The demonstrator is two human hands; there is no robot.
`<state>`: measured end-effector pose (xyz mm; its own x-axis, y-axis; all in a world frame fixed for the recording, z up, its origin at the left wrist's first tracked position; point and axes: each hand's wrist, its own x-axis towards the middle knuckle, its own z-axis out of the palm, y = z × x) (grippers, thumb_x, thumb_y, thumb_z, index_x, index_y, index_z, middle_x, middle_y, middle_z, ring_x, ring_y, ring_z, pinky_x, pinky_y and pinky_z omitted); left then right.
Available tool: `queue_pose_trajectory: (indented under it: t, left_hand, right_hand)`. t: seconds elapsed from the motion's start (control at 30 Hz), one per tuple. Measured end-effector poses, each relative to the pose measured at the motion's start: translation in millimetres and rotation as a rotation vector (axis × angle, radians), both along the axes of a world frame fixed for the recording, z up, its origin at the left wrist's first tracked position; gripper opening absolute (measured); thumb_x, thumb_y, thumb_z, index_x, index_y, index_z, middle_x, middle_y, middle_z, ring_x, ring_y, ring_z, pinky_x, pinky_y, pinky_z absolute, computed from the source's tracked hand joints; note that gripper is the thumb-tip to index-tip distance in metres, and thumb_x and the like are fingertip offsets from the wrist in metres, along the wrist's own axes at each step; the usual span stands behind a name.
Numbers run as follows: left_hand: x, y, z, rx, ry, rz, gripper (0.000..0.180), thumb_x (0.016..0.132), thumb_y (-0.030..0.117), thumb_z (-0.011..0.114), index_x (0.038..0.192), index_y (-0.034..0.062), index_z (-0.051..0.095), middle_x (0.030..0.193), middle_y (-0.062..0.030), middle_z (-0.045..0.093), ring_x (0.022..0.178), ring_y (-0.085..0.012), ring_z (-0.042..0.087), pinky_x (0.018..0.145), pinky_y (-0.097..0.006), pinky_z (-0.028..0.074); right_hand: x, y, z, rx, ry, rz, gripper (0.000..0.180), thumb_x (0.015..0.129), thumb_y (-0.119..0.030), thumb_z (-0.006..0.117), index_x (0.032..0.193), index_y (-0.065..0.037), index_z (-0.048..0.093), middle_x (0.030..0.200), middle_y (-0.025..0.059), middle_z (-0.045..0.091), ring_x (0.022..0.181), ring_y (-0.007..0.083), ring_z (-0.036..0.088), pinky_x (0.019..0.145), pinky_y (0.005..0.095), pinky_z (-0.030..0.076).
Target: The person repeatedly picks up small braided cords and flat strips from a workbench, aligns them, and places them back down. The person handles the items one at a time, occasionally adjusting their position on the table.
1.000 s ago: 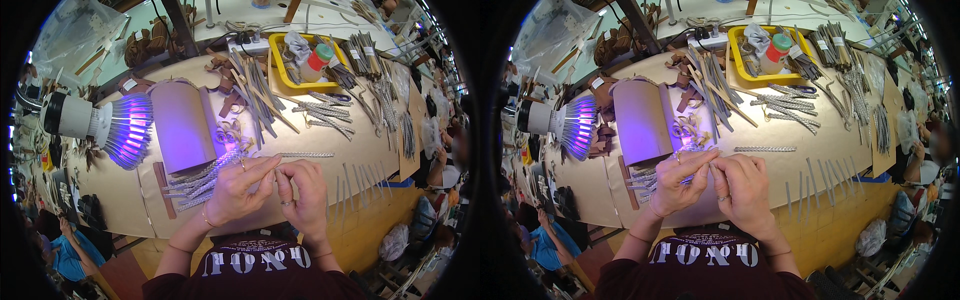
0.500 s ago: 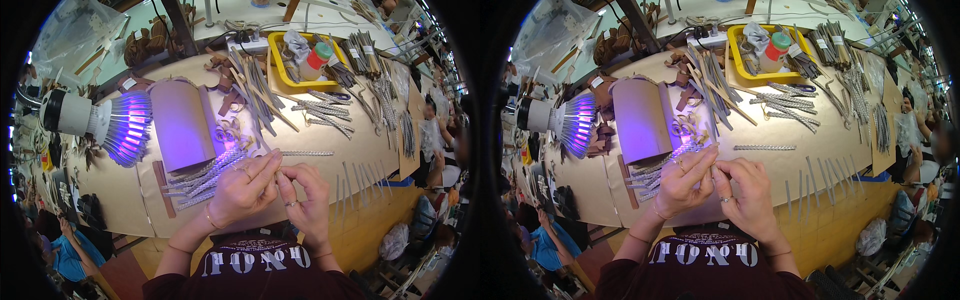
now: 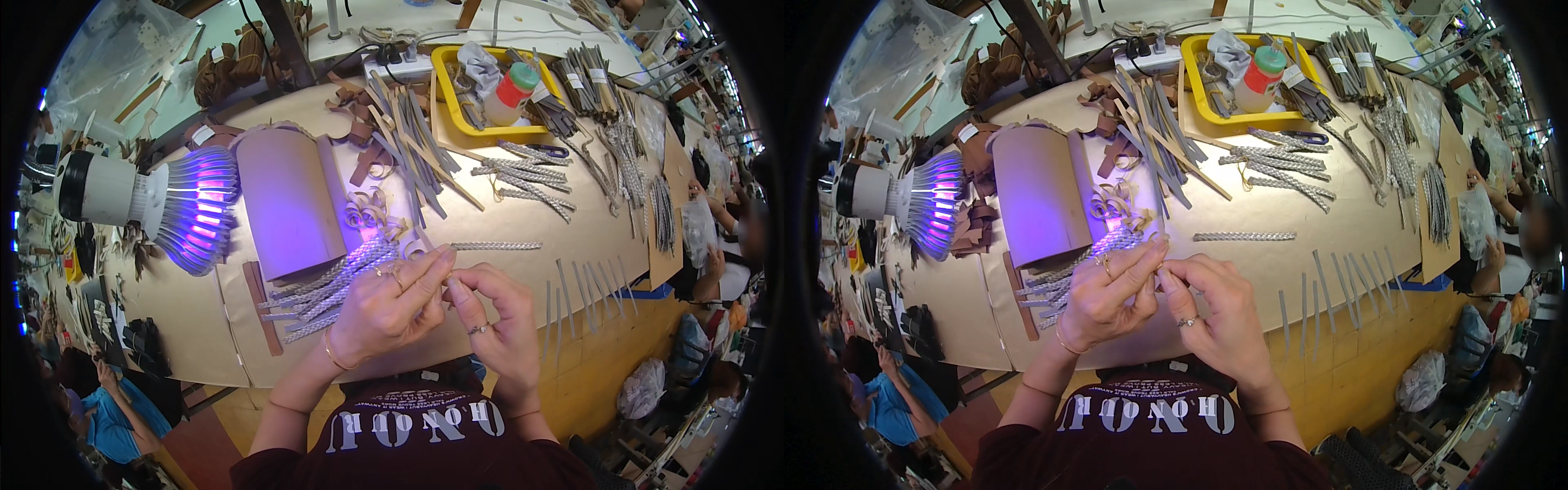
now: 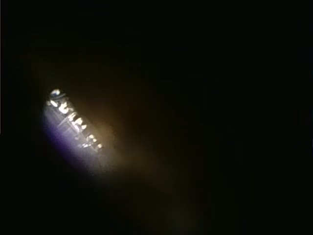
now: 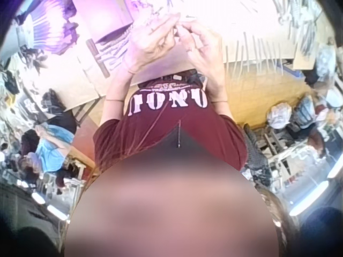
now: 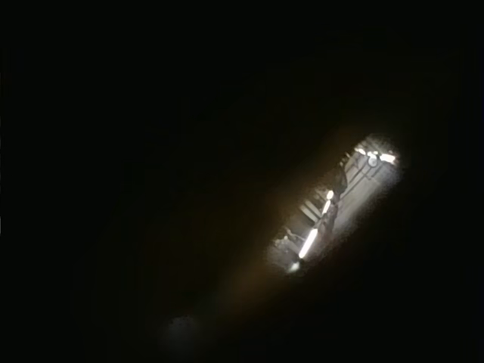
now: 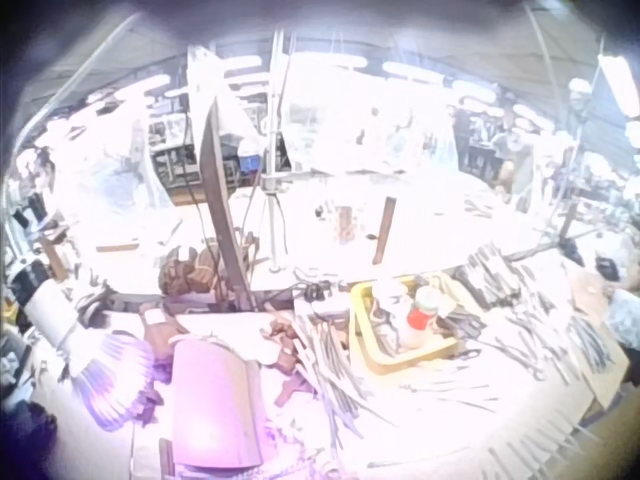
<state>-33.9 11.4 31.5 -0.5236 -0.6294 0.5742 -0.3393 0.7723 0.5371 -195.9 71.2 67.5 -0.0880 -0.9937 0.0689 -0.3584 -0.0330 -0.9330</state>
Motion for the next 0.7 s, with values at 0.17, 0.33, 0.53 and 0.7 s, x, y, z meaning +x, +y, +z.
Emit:
queue_pose_trajectory:
  t: [0.17, 0.33, 0.53, 0.7]
  left_hand:
    - [-1.3, -1.6, -1.6, -0.037, 0.011, 0.001, 0.040, 0.077, 0.001, 0.066, 0.116, -0.0028, 0.067, 0.108, -0.0155, 0.071, 0.079, -0.0243, 0.072, 0.069, -0.033, 0.059]
    - [-2.5, -1.3, -3.0, -0.022, 0.029, 0.001, 0.040, 0.077, 0.001, 0.066, 0.116, -0.0026, 0.067, 0.109, -0.0157, 0.071, 0.079, -0.0241, 0.072, 0.069, -0.032, 0.059]
    - [-0.6, -1.8, -2.8, 0.033, 0.022, -0.027, 0.041, 0.076, 0.000, 0.067, 0.117, -0.0029, 0.067, 0.109, -0.0158, 0.071, 0.076, -0.0237, 0.071, 0.067, -0.032, 0.059]
    - [1.1, -3.1, -4.5, 0.082, 0.045, -0.064, 0.041, 0.075, 0.001, 0.067, 0.116, -0.0024, 0.067, 0.107, -0.0155, 0.071, 0.074, -0.0236, 0.071, 0.065, -0.033, 0.058]
  right_hand:
    - [-1.2, -0.5, -0.4, -0.017, 0.023, 0.011, 0.009, 0.089, -0.005, 0.067, 0.096, -0.001, 0.067, 0.081, 0.0097, 0.066, 0.074, 0.0255, 0.062, 0.075, 0.0342, 0.043]
    - [-0.2, -2.1, -0.9, -0.069, 0.108, -0.001, 0.006, 0.089, -0.001, 0.064, 0.093, 0.002, 0.068, 0.077, 0.0093, 0.066, 0.074, 0.0200, 0.061, 0.074, 0.0316, 0.045]
    - [0.2, -3.3, 0.2, -0.056, 0.103, -0.001, 0.006, 0.089, -0.002, 0.064, 0.092, 0.002, 0.068, 0.076, 0.0088, 0.066, 0.075, 0.0207, 0.060, 0.077, 0.0321, 0.044]
    - [-1.5, -3.5, -1.8, -0.063, 0.099, 0.006, 0.006, 0.088, -0.002, 0.065, 0.091, 0.001, 0.069, 0.075, 0.0077, 0.067, 0.075, 0.0204, 0.060, 0.079, 0.0331, 0.044]
